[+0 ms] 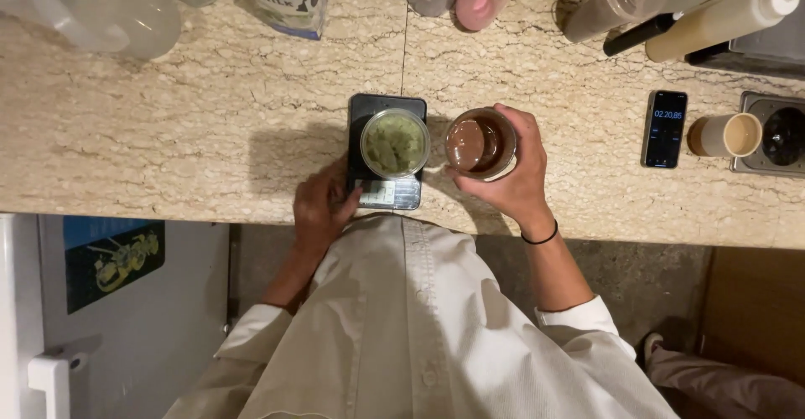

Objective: The person scoops a brown powder into a glass on a scale, then uses a handheld electric frother to mix the contents. Finally, the person pours the mixed brown liquid into a plastic cup containing a green substance.

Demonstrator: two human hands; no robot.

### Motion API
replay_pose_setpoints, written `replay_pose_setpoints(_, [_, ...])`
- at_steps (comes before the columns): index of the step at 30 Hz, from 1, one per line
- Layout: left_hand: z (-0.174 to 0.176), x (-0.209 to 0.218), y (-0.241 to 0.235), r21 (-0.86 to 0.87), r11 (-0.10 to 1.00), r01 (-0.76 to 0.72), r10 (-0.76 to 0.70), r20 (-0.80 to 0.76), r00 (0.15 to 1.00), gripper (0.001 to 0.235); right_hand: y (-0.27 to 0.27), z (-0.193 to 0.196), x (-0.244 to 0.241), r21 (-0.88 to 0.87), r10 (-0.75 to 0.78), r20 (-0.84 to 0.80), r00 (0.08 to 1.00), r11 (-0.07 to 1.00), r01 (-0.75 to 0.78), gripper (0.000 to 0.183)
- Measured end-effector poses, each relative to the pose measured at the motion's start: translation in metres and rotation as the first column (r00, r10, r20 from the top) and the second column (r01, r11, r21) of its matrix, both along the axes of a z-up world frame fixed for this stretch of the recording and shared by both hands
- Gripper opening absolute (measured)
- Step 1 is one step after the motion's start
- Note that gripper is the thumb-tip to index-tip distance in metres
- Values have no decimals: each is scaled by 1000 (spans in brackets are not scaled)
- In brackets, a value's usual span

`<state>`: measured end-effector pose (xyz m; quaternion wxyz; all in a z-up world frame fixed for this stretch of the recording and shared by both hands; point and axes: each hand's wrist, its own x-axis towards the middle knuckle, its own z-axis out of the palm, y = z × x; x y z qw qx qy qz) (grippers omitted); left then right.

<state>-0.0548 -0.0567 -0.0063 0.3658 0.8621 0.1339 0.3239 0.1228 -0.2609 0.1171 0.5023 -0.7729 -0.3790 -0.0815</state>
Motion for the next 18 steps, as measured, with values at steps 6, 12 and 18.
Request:
replay_pose_setpoints(6, [-24, -21, -18, 532, 745, 402, -235, -354, 905, 43, 5, 2, 0, -37, 84, -9, 996, 996, -84, 78])
replay_pose_setpoints(12, [-27, -25, -36, 572, 722, 390, -189, -380, 906, 54, 9, 8, -4, -71, 103, 57, 993, 993, -98, 74])
replay_pose_setpoints(18, [0, -16, -38, 575, 741, 347, -223, -276, 935, 44, 12, 18, -6, -138, 98, 152, 984, 987, -77, 70])
